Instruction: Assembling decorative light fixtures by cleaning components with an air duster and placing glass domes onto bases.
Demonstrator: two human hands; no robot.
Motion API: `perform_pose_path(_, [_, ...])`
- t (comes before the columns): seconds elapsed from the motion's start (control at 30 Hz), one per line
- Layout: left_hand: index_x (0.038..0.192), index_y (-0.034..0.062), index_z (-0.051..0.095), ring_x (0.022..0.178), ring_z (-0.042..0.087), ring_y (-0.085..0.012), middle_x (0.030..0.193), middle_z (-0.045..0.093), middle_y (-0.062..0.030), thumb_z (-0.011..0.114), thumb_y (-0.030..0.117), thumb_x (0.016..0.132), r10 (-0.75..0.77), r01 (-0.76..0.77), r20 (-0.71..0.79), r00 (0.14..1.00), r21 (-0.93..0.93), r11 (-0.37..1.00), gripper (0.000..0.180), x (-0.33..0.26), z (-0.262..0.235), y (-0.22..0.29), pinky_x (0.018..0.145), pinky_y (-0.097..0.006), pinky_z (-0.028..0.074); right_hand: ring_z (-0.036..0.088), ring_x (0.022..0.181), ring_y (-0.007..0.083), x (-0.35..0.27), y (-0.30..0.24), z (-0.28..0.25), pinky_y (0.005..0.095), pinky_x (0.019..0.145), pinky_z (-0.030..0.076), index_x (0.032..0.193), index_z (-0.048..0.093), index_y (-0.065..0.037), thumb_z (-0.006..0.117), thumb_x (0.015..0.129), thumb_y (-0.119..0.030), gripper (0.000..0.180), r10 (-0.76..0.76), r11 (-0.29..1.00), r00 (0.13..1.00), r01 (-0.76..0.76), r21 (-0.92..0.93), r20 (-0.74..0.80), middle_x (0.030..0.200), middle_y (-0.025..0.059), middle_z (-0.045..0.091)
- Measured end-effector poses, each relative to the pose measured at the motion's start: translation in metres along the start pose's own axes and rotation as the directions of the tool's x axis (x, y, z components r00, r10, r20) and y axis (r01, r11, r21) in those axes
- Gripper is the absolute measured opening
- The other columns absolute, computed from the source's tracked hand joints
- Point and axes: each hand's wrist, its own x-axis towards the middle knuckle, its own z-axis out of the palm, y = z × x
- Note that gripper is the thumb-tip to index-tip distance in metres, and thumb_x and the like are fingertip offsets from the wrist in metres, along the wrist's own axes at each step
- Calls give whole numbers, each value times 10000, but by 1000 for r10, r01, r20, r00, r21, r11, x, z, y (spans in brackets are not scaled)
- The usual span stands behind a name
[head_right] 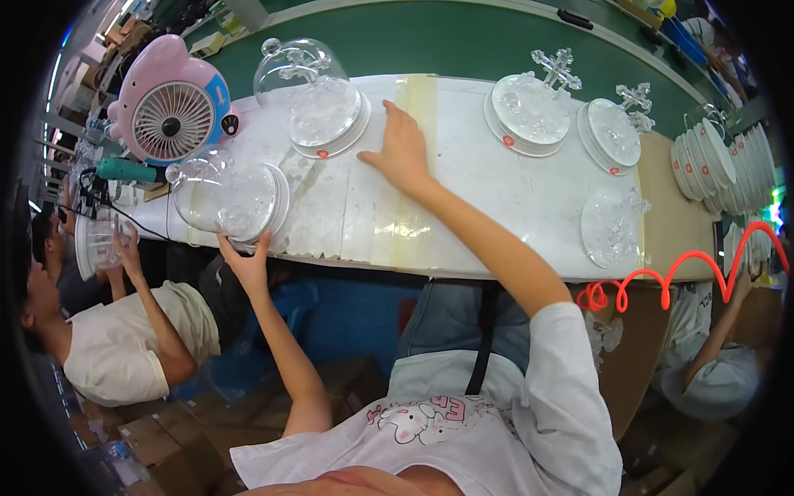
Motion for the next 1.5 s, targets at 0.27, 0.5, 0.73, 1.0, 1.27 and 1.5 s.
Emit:
perform_pose_path(0.27, [1276, 40, 344, 1229, 324, -357, 1267, 393, -185, 802, 392, 595, -19, 18, 21, 1000, 14, 1000, 893, 0, 3, -20, 1032, -527, 127, 511, 1014, 276, 44, -28, 46, 404, 853, 388, 989, 543, -34, 741, 608, -290, 500, -100, 965, 976, 143, -221, 196, 984, 129, 570])
perform_pose_path(0.5, [1294, -59, 335, 1201, 366, -333, 1306, 373, -222, 725, 209, 741, 170, -143, -171, 971, 162, 976, 729, -36, 4, 15, 1020, -392, 270, 383, 1196, 345, 0, -39, 32, 459, 971, 308, 1166, 468, -59, 660, 709, -248, 530, -191, 976, 969, 204, -71, 159, 1161, 149, 503])
perform_pose_path(0.73, [1275, -79, 327, 1242, 327, -361, 1316, 353, -228, 563, 126, 831, 444, -332, 367, 817, -330, 884, 543, -132, 52, 188, 1042, -443, 216, 588, 961, 172, -191, -47, -253, 289, 850, 448, 1099, 586, -20, 588, 855, -175, 288, 1, 613, 632, -612, 499, 775, 1056, 98, 622])
perform_pose_path(1.0, [1022, -2, 578, 998, 554, -275, 1062, 573, -150, 558, -7, 779, 767, 168, 642, 2, -756, 633, 244, -238, 108, 287, 871, -314, 413, 589, 741, 122, -438, 80, -363, 251, 672, 456, 861, 656, -25, 507, 859, -228, 252, 927, 364, 280, -827, 428, -247, 797, 40, 642])
perform_pose_path(1.27, [989, 9, 590, 929, 573, -297, 996, 576, -147, 554, 8, 796, 717, -99, 644, -267, -758, 644, 197, -325, 124, 280, 809, -319, 444, 600, 814, 358, -513, 250, -326, 410, 707, 475, 898, 652, -48, 506, 760, -165, 232, 946, 126, 127, -992, -24, -298, 889, 189, 630])
perform_pose_path(1.5, [966, -12, 589, 876, 583, -290, 944, 587, -152, 541, 7, 812, 558, -230, 786, -267, -614, 755, 163, -331, 128, 286, 782, -316, 447, 543, 922, 270, -516, 290, -352, 384, 757, 445, 982, 564, -64, 559, 728, -111, 258, 454, 81, 292, -955, -287, -842, 946, 112, 567])
